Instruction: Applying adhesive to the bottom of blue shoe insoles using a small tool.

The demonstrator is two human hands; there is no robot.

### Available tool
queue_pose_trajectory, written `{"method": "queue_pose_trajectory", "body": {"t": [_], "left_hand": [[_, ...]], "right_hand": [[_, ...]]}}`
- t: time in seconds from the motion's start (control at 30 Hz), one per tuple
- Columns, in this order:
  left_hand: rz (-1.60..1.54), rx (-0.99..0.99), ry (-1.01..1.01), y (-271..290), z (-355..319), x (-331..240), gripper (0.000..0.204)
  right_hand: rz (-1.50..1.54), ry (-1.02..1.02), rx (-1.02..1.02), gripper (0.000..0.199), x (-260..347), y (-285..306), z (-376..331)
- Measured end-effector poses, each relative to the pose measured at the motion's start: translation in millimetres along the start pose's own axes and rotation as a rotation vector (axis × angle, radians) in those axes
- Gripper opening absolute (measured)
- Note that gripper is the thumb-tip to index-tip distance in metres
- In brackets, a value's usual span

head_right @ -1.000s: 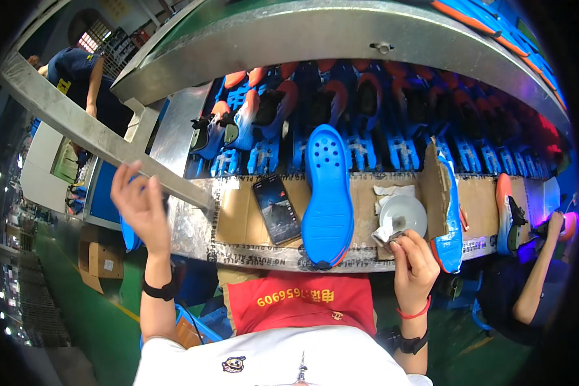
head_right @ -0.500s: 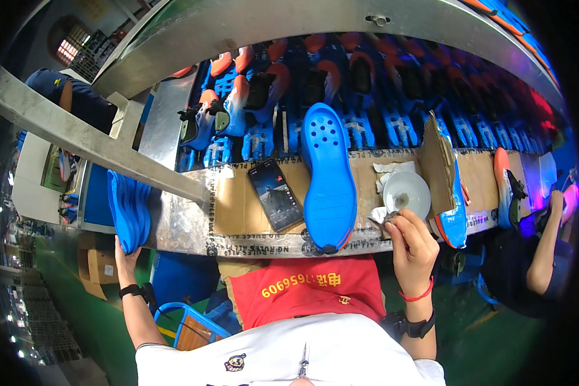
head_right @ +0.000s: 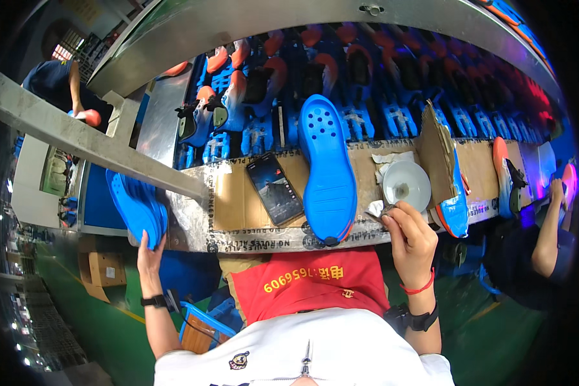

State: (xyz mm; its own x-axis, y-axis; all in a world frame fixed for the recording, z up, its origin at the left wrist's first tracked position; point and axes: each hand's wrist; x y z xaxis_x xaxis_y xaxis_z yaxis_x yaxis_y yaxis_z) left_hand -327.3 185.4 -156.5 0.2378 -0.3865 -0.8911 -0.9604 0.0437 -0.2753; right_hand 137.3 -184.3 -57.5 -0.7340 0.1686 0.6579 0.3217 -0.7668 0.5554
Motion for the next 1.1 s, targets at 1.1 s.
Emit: {"method": "queue_pose_trajectory", "body": {"t": [1.1], "left_hand": [[1.203,-0.051,-0.444,-147.0,-102.8,76.3,0.050]], "right_hand": [[-0.031,-0.057,-0.005,0.012,-33.6,10.8,-0.3]]}}
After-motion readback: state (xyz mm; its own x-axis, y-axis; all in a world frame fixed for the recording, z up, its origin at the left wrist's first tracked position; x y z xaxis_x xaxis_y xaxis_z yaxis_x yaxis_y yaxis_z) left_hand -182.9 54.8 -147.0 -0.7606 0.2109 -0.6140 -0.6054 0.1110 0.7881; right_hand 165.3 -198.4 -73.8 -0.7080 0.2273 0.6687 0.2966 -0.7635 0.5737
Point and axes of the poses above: each hand's wrist, its own z-axis towards the middle knuckle, its own y-axis out of the back of the hand, x = y × z, and after that the axes turned 5 degrees about z, right-handed
